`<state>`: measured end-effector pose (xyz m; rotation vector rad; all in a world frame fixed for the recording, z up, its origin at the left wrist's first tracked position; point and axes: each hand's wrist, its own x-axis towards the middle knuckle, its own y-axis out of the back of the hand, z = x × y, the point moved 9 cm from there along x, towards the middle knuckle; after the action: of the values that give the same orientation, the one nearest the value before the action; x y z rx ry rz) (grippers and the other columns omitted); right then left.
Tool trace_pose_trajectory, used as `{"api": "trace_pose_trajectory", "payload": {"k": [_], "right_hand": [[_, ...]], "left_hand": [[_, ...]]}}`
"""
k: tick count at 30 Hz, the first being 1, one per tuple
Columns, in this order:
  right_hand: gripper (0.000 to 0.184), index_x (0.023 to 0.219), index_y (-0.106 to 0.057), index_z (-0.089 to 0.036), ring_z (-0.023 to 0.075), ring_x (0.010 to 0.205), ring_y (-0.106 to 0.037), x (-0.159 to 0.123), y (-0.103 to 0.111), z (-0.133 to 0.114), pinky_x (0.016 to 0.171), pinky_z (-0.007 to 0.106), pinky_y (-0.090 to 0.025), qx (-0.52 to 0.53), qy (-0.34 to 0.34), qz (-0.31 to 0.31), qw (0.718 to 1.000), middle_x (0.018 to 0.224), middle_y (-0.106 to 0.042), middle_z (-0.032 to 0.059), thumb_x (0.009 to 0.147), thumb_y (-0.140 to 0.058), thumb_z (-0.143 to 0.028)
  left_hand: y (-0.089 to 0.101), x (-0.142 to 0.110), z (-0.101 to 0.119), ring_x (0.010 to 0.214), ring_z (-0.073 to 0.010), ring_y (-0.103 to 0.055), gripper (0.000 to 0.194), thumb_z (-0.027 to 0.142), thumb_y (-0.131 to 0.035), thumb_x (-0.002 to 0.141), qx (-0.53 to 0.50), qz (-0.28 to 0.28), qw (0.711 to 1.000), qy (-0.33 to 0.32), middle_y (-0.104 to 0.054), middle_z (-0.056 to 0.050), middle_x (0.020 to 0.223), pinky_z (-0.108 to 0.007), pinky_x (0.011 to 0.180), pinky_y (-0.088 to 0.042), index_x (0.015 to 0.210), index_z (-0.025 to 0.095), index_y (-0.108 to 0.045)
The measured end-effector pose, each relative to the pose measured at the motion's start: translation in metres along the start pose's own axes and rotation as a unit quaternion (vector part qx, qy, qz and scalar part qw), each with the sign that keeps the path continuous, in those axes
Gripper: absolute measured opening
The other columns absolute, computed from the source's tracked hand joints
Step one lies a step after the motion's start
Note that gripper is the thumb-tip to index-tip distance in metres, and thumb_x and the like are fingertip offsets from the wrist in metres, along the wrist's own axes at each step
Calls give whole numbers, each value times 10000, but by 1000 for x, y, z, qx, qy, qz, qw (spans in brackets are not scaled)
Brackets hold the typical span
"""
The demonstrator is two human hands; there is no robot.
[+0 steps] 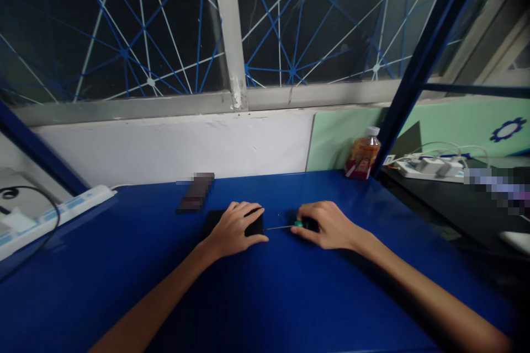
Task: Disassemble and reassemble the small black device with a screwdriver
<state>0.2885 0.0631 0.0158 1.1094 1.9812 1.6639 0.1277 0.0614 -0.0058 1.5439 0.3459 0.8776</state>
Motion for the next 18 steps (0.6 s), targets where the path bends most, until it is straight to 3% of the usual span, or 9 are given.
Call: {"api": "trace_pose_trajectory", "payload": {"k": [3, 6, 11, 14, 18], "right_hand": [[338, 772, -638, -171, 138, 632, -535, 1, -9, 9, 574, 251, -300, 57, -8, -32, 998, 751, -644, 35, 868, -529, -476], [397, 731, -618, -167, 103, 536, -448, 1, -21, 16, 518, 237, -278, 142, -28, -74, 987, 630, -577, -9, 856, -528, -533], [523, 675, -583, -155, 87, 469, -429, -1, -38, 9, 493, 229, -295, 235, -61, -146, 959, 535, -528, -18, 931, -368, -557], [575, 615, -582, -152, 94, 481, -455, 0, -34, 4, 524, 249, -289, 152, -40, -113, 981, 546, -564, 12, 972, -293, -500], [479, 699, -602, -165, 115, 520, -496, 1, -22, -2, 527, 273, -226, -8, 12, -44, 999, 618, -625, 34, 955, -359, -489]], "left_hand": [[0, 0, -1, 1122, -298, -526, 614, 630, -497, 848, -1, 1, 1000, 1, -564, -115, 1286, -485, 927, -385, 1291, 205, -512], [0, 0, 0, 1123, -300, -526, 613, 622, -501, 851, -4, 4, 1000, 0, -565, -124, 1284, -482, 920, -387, 1289, 194, -514], [1, 0, 1, 1117, -306, -535, 604, 626, -496, 851, -9, 14, 1000, -3, -576, -128, 1270, -489, 910, -391, 1286, 208, -526], [0, 0, 0, 1121, -304, -535, 610, 636, -497, 844, -10, 16, 1000, -3, -574, -121, 1275, -491, 911, -388, 1292, 222, -520], [-2, 0, -1, 1134, -292, -528, 624, 645, -508, 832, -13, 6, 1000, 1, -570, -111, 1284, -477, 924, -381, 1279, 209, -527]]}}
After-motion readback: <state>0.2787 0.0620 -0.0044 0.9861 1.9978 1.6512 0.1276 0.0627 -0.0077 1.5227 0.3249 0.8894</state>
